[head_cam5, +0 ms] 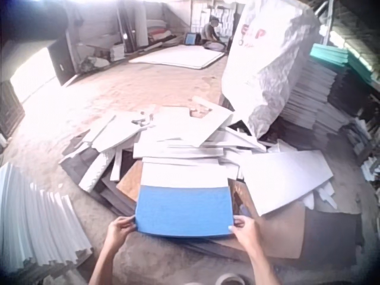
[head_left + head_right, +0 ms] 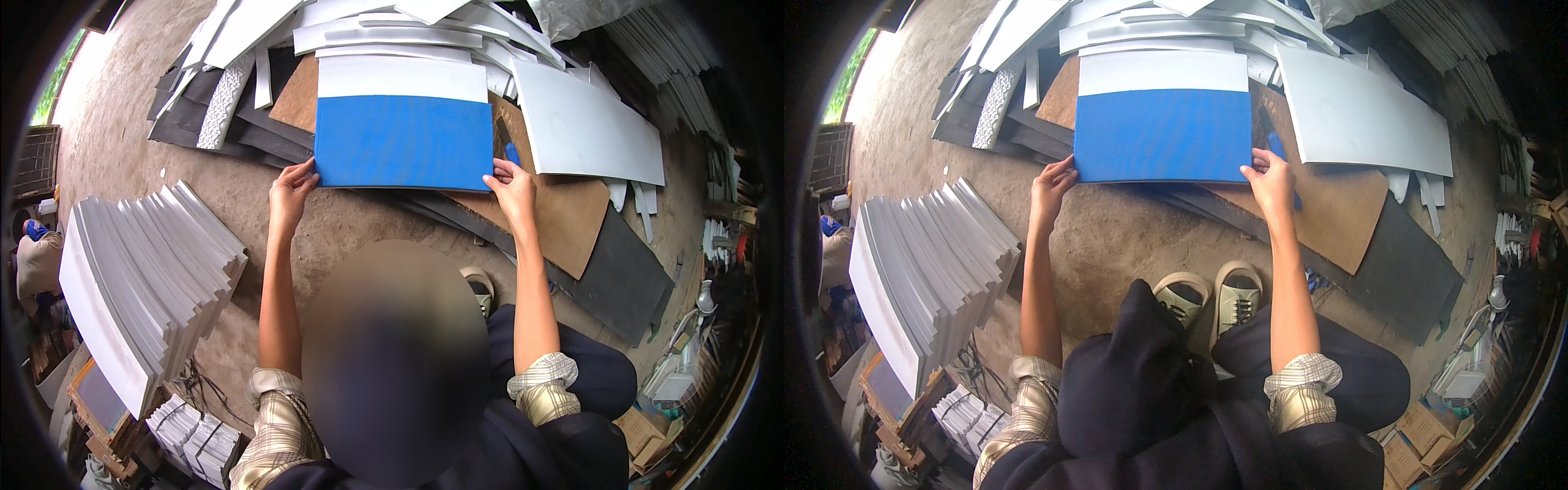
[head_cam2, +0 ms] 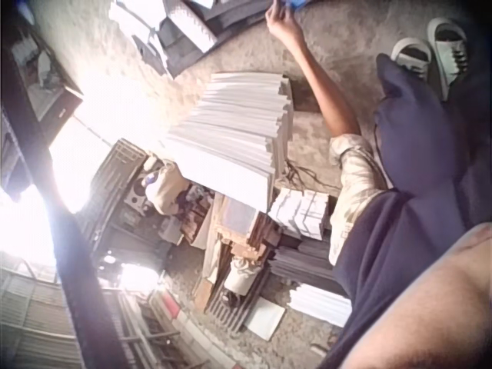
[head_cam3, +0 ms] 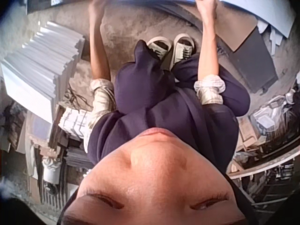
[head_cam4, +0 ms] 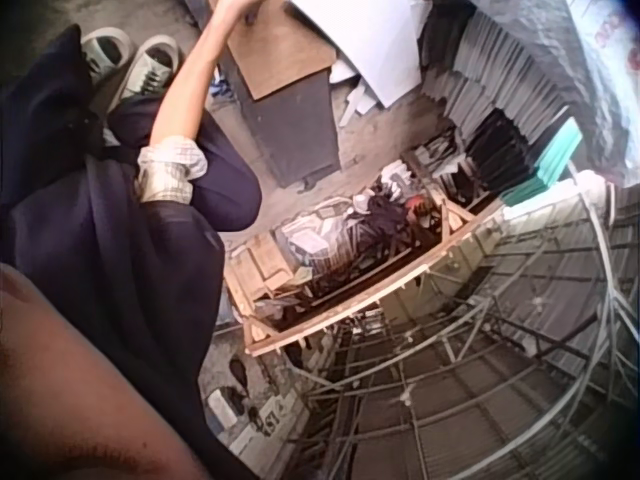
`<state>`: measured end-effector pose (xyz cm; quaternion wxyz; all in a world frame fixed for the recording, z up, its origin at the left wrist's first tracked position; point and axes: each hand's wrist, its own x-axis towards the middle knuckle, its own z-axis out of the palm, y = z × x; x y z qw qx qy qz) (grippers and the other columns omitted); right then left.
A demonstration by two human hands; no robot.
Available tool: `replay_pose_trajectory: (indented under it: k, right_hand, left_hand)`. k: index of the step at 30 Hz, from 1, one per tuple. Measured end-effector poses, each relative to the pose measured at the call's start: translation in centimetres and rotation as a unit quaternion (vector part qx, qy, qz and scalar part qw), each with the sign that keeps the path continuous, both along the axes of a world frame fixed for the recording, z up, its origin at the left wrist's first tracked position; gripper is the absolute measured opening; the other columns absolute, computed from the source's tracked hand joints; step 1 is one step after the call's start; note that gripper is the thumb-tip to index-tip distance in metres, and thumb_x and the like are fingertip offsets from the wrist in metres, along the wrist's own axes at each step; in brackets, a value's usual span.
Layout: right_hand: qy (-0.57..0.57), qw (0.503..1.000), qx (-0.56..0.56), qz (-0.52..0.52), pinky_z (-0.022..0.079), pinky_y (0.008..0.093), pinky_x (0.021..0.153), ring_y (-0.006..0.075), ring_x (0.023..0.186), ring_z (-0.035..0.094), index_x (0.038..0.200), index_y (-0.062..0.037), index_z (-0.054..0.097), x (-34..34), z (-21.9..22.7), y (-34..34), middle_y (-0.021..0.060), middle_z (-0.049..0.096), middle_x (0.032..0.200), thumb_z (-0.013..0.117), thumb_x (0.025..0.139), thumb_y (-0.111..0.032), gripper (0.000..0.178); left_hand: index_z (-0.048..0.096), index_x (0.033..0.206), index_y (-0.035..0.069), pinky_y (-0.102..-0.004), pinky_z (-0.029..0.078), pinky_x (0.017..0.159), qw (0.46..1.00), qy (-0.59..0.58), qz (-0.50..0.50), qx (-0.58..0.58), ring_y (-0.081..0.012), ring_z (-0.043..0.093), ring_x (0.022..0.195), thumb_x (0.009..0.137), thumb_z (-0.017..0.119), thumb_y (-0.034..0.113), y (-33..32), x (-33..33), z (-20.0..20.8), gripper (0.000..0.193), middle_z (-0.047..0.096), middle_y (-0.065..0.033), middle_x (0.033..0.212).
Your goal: The person sits on the floor and uses a utility knife to cut white rectangular sheets of material. They use a blue rectangular board as a guide to ensure straight cuts, repeatedly aligning the board and slicing along its edge. The person handles the sheets one at a time, separating the cut pieces and discarding the excess material.
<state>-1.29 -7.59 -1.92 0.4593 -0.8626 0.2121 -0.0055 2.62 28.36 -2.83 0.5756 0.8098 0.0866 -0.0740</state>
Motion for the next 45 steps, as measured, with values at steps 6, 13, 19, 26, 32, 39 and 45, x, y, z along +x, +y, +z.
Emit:
replay_pose_trajectory:
  k: [6, 13, 19, 26, 32, 39, 45]
  right_hand:
    - [-0.003, 1.000, 0.002, 0.017, 0.051, 0.0286, 0.072, 0.0201, 0.081, 0.063, 0.104, 0.0027, 0.058, 0.2, 0.1, 0.2, 0.0171, 0.063, 0.092, 0.069, 0.068, -0.005, 0.038]
    - [-0.014, 1.000, -0.002, 0.023, 0.052, 0.0284, 0.071, 0.0198, 0.081, 0.063, 0.103, 0.0029, 0.058, 0.2, -0.7, 0.0, 0.0159, 0.062, 0.095, 0.069, 0.068, -0.003, 0.036]
    - [-0.008, 0.999, -0.029, 0.035, 0.052, 0.0278, 0.071, 0.0194, 0.081, 0.063, 0.104, 0.0028, 0.058, 0.0, -0.1, 0.3, 0.0153, 0.062, 0.095, 0.068, 0.069, -0.003, 0.037]
    - [-0.007, 0.999, -0.019, 0.043, 0.051, 0.0297, 0.070, 0.0218, 0.080, 0.063, 0.107, 0.0016, 0.056, 0.2, -1.8, -0.2, 0.0164, 0.061, 0.097, 0.068, 0.069, -0.003, 0.040]
    - [0.009, 0.994, 0.103, 0.026, 0.045, 0.0324, 0.083, 0.0242, 0.096, 0.057, 0.120, 0.0082, 0.041, 0.6, -3.0, -1.6, 0.0208, 0.056, 0.108, 0.068, 0.070, -0.006, 0.058]
    - [-0.029, 0.974, 0.223, 0.030, 0.036, 0.0342, 0.092, 0.0248, 0.109, 0.047, 0.115, 0.0063, 0.042, 2.9, 2.9, 0.5, 0.0175, 0.051, 0.113, 0.067, 0.074, -0.012, 0.052]
    - [-0.153, 0.978, 0.098, 0.105, 0.045, 0.0304, 0.084, 0.0201, 0.096, 0.055, 0.114, 0.0038, 0.043, 3.8, 2.2, -0.9, 0.0129, 0.056, 0.104, 0.065, 0.075, -0.002, 0.045]
  left_hand:
    - [0.059, 0.111, 0.010, -0.0203, 0.046, 0.073, 1.000, -0.008, 0.003, 0.015, -0.0058, 0.054, 0.077, 0.077, 0.063, 0.004, 0.0, -0.1, 0.3, 0.035, 0.057, -0.0006, 0.095]
    - [0.060, 0.111, 0.009, -0.0208, 0.047, 0.073, 0.999, -0.011, 0.012, 0.037, -0.0063, 0.055, 0.078, 0.077, 0.063, 0.005, -0.2, -0.6, -0.1, 0.034, 0.057, -0.0013, 0.095]
    - [0.061, 0.110, 0.009, -0.0215, 0.047, 0.073, 0.998, -0.009, 0.019, 0.062, -0.0062, 0.055, 0.075, 0.077, 0.064, 0.006, -0.4, -1.0, 0.3, 0.033, 0.060, -0.0014, 0.090]
    - [0.060, 0.109, 0.005, -0.0237, 0.048, 0.073, 1.000, 0.004, 0.014, 0.014, -0.0099, 0.059, 0.078, 0.075, 0.066, 0.005, -0.1, -0.9, 0.1, 0.035, 0.065, -0.0088, 0.084]
    - [0.049, 0.119, 0.001, -0.0277, 0.050, 0.075, 0.997, -0.015, -0.071, -0.030, -0.0153, 0.060, 0.088, 0.072, 0.067, -0.001, 0.8, 0.1, 0.0, 0.050, 0.061, -0.0126, 0.099]
    - [0.049, 0.121, 0.005, -0.0252, 0.050, 0.081, 0.991, -0.122, -0.050, -0.023, -0.0091, 0.054, 0.091, 0.072, 0.061, -0.011, 0.6, 1.7, 3.6, 0.053, 0.060, -0.0058, 0.099]
    - [0.054, 0.110, -0.003, -0.0269, 0.051, 0.079, 0.977, -0.202, -0.056, -0.036, -0.0113, 0.057, 0.091, 0.071, 0.062, -0.010, -0.5, 3.8, 2.4, 0.041, 0.060, -0.0069, 0.098]
